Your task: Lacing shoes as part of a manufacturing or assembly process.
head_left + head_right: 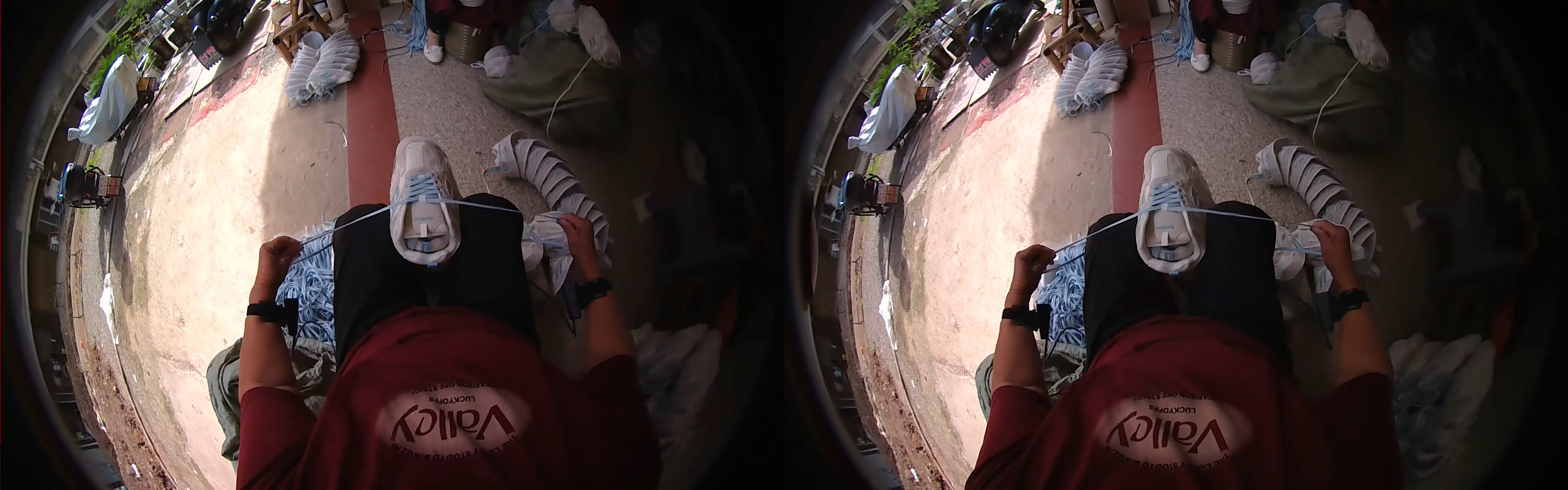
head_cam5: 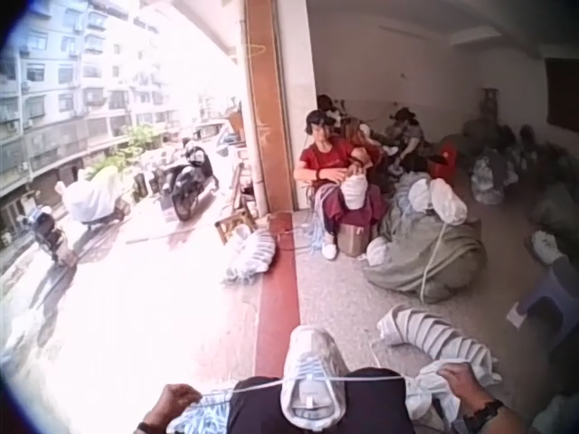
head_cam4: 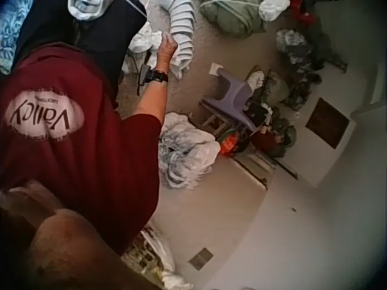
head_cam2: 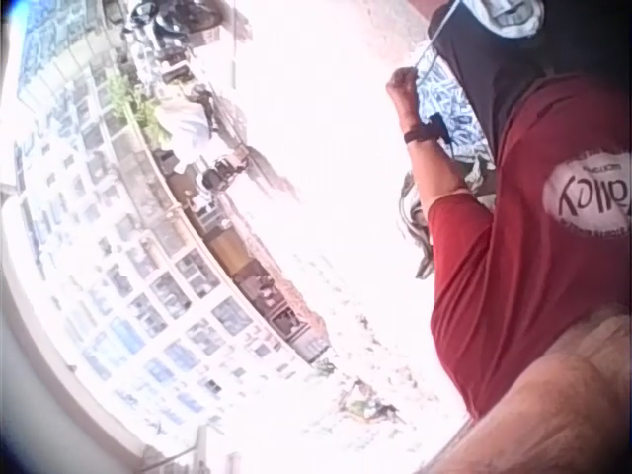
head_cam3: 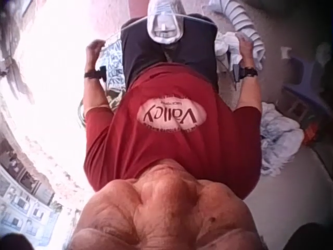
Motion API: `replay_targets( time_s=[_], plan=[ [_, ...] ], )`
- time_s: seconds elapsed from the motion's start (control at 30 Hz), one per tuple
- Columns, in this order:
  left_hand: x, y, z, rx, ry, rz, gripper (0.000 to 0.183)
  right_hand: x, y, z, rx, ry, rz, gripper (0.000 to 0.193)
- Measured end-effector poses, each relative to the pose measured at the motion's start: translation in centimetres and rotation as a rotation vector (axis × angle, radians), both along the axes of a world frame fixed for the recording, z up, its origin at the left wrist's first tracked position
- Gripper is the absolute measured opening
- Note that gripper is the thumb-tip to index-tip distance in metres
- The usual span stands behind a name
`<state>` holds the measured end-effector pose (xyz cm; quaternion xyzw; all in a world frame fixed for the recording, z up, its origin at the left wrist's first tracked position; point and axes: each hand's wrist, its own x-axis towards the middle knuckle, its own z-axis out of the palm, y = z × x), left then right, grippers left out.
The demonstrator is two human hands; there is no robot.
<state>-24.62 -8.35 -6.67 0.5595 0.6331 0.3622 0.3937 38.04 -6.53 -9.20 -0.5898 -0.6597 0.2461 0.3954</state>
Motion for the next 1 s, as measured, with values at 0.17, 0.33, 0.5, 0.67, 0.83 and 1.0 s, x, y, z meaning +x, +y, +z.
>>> replay_targets(
  time_s=[0.17,0.33,0.5,0.67,0.83,1.0],
  plan=[
    [-7.9,-6.4,-1.5,-0.268,-0.124,0.262,0.002,12.6,-6.8,-5.9,-0.252,-0.028,-0.33,0.018],
    [-11.7,-12.9,-2.7,-0.47,-0.023,0.421,0.004,19.2,-13.7,-10.7,-0.258,-0.16,-0.391,0.019],
    [-14.3,-18.5,-2.9,-0.564,0.1,0.501,0.008,21.3,-18.5,-14.4,-0.42,-0.274,-0.413,0.02],
    [-13.6,-17.3,-12.2,-0.591,0.334,0.332,0.018,30.1,-20.8,-20.6,-0.394,-0.744,-0.267,0.021],
    [-0.8,-8.2,-2.3,-0.484,-0.366,0.296,0.017,4.6,-6.6,-2.6,-0.74,0.369,-0.051,0.016],
    [11.7,0.9,5.7,-0.468,-0.546,-0.291,0.013,-11.7,1.7,7.5,-0.705,0.513,0.526,0.011]
  ],
)
